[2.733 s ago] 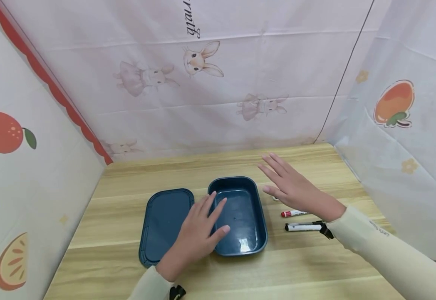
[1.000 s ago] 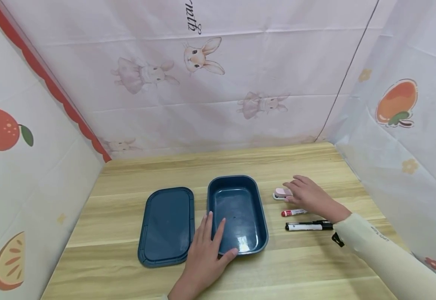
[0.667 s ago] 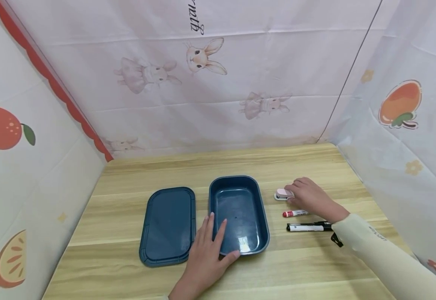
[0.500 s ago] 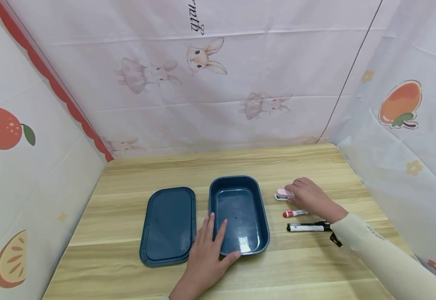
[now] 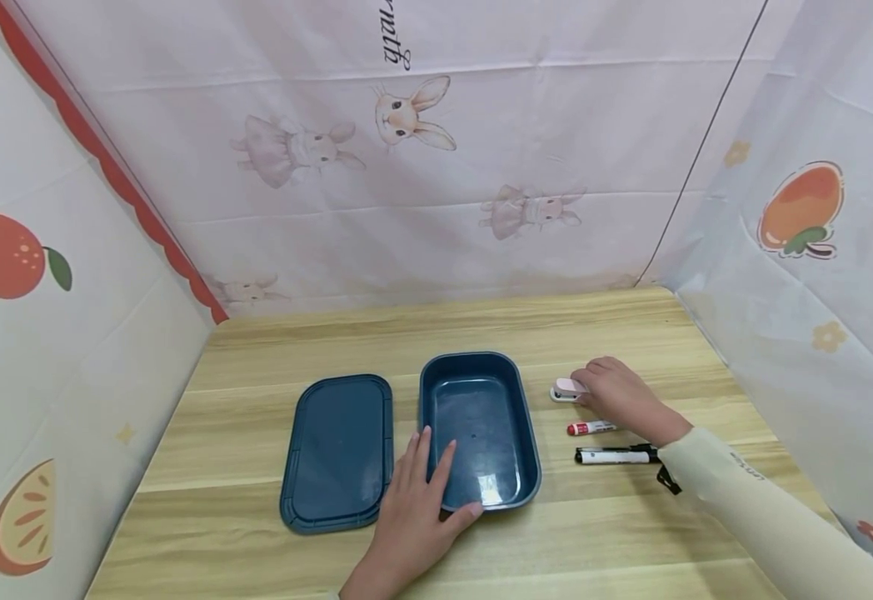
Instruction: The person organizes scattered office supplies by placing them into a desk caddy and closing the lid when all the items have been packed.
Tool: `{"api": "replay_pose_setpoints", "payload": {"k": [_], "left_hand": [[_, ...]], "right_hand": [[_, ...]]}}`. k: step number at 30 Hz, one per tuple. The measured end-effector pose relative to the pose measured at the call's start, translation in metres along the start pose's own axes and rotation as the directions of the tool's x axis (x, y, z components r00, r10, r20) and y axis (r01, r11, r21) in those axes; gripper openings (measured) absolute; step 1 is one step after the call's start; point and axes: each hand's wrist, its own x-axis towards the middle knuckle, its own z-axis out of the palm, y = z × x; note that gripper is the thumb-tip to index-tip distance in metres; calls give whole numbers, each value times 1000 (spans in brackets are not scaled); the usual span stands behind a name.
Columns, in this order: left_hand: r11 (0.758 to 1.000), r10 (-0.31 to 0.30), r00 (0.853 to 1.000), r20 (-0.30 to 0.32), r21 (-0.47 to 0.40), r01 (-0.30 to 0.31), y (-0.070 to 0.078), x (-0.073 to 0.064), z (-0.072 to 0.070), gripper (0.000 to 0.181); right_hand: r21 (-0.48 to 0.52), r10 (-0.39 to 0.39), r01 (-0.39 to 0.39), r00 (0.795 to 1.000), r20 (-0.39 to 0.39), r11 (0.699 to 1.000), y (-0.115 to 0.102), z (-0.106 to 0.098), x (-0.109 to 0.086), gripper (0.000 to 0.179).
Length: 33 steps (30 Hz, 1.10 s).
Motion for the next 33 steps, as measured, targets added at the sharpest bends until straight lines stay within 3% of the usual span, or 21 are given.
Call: {"api": "replay_pose_setpoints", "payload": {"k": [6, 14, 18, 25, 33], "left_hand": [[1000, 4, 1000, -9, -2, -4, 0, -1, 0, 88], [1000, 1, 1000, -9, -10, -1, -1, -1, 1, 88], [1000, -5, 1000, 0, -18, 5, -1, -1, 1, 89], [1000, -4, 1000, 1, -16, 4, 0, -1, 0, 88], [1000, 1, 1000, 11, -4, -1, 0, 0, 0, 89]], "right_hand": [[-5, 0, 0, 1000, 4, 1000, 0, 0, 2, 32], [4, -24, 24, 995, -93, 1000, -7, -19, 10, 31], [25, -3, 6, 993, -121, 1000, -18, -33, 21, 31], [65, 48, -42, 994, -95, 997, -45, -54, 43, 31], [44, -17, 23, 992, -128, 999, -75, -55, 68, 31]]}}
